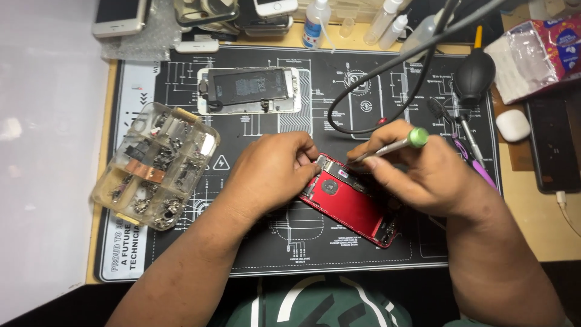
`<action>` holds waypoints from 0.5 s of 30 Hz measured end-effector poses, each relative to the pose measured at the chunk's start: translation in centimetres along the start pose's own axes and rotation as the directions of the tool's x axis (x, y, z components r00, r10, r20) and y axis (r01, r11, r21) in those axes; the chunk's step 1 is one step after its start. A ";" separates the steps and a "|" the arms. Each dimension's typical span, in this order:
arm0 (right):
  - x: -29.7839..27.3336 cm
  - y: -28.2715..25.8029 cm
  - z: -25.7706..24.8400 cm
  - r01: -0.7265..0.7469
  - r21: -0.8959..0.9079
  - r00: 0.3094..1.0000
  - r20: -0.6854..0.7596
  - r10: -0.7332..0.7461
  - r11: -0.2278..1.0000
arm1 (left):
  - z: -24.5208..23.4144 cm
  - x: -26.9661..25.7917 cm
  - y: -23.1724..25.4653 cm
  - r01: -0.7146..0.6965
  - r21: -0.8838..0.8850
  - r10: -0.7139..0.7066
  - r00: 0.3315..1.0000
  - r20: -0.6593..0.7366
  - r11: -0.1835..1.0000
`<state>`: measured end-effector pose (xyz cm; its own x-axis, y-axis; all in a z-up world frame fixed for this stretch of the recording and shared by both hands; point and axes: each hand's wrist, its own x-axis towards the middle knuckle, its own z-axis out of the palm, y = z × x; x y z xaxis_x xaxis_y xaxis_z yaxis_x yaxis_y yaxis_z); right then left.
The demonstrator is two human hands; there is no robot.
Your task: Completing the internal assembly of a mobile phone by installing small components and screws using a precision screwdriver.
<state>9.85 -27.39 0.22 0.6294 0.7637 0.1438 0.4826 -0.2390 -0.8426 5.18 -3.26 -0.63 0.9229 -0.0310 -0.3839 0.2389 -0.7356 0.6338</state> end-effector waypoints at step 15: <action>0.2 -0.8 -0.6 -0.027 -0.058 1.000 0.011 0.027 0.998 | -0.3 -0.1 0.5 0.067 0.006 -0.067 0.997 0.035 0.998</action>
<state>9.99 -27.38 1.24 0.6358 0.7632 0.1153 0.5004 -0.2938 -0.8144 5.29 -3.37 -0.08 0.8937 -0.0051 -0.4486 0.2984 -0.7399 0.6029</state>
